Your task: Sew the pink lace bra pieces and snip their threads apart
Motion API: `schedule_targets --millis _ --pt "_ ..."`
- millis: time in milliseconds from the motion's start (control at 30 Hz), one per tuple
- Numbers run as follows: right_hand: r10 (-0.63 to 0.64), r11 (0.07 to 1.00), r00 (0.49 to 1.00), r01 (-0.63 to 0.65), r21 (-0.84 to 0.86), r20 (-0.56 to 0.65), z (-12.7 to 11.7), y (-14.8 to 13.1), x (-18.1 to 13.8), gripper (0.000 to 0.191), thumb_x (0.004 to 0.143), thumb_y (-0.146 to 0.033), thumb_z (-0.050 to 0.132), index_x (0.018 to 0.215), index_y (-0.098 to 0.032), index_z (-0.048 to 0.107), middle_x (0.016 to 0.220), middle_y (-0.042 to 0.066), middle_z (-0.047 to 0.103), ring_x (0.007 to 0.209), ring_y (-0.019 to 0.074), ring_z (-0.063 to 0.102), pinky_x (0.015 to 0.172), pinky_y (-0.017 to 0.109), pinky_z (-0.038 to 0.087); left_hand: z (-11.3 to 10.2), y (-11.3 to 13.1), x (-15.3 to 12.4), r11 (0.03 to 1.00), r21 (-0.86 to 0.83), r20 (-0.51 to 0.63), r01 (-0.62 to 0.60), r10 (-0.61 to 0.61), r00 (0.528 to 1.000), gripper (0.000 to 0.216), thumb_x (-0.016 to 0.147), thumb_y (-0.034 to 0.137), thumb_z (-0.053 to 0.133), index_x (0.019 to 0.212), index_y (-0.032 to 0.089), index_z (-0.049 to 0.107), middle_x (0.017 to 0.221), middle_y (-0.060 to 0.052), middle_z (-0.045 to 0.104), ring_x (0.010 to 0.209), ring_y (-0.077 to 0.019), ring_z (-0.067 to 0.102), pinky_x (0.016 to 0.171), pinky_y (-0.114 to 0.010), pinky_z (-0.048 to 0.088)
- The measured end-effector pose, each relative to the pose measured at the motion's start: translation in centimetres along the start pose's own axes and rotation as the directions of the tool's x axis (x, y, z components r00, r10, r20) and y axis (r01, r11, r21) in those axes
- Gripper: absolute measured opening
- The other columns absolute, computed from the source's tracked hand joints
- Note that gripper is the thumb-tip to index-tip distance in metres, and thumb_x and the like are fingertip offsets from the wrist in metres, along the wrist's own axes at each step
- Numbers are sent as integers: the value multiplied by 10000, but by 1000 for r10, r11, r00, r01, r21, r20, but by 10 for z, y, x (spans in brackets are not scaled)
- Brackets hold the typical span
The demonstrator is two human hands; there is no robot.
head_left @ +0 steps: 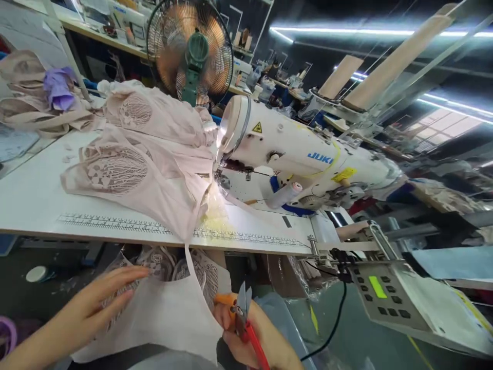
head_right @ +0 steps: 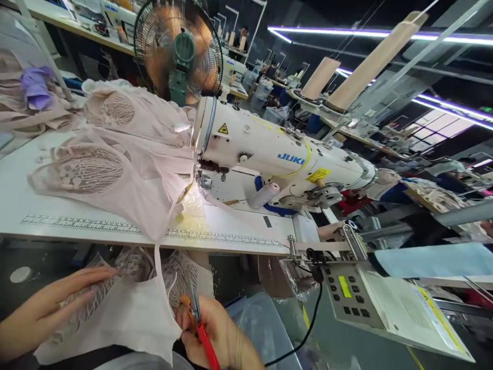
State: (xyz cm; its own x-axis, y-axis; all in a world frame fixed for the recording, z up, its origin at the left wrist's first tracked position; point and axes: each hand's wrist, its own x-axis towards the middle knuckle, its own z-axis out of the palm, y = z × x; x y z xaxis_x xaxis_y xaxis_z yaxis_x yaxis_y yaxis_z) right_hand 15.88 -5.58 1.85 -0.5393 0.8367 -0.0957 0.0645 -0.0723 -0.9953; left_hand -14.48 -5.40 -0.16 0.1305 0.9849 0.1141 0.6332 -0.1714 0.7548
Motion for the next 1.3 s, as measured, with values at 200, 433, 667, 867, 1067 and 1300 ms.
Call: schedule_targets --millis 200,433,667,867,1067,1300 --pt "18 998 999 -15 -64 44 2 -1 -11 202 747 -236 580 725 -219 380 734 -4 441 656 137 427 577 246 355 59 37 40 915 -392 446 95 99 890 435 895 397 437 1264 235 600 1106 -47 717 945 -193 664 886 -269 500" --pt "277 908 901 -132 -398 333 -56 -29 22 633 604 -771 630 778 -173 520 749 13 520 643 141 464 569 253 393 62 35 32 642 -585 549 495 -136 825 433 733 551 602 842 162 757 687 -28 676 616 -150 547 589 -230 442" --pt "524 777 653 -103 -621 547 -73 -34 82 669 660 -818 540 769 -158 530 646 -29 473 586 118 441 518 230 358 54 20 29 471 -672 640 571 -19 768 325 718 466 653 673 158 743 634 -25 647 592 -126 504 594 -227 386" --pt "576 675 628 -5 -738 522 -49 -54 111 569 657 -710 666 709 -181 463 635 -53 438 583 104 401 508 219 307 51 16 27 436 -680 650 589 -12 760 339 674 500 697 666 166 758 643 -35 675 610 -136 524 608 -235 384" --pt "597 635 646 -19 -772 475 -44 -57 113 566 630 -658 724 625 -184 414 550 -81 366 543 86 335 494 215 254 46 15 29 486 -675 641 555 14 767 353 679 516 678 658 173 760 624 -32 663 610 -140 519 609 -242 394" --pt "368 856 872 -184 -483 322 -45 -36 85 658 545 -796 659 656 -173 478 565 -61 422 541 93 365 480 215 296 31 30 32 685 -621 558 381 43 829 246 784 373 618 738 182 766 738 -43 694 645 -147 587 600 -225 446"
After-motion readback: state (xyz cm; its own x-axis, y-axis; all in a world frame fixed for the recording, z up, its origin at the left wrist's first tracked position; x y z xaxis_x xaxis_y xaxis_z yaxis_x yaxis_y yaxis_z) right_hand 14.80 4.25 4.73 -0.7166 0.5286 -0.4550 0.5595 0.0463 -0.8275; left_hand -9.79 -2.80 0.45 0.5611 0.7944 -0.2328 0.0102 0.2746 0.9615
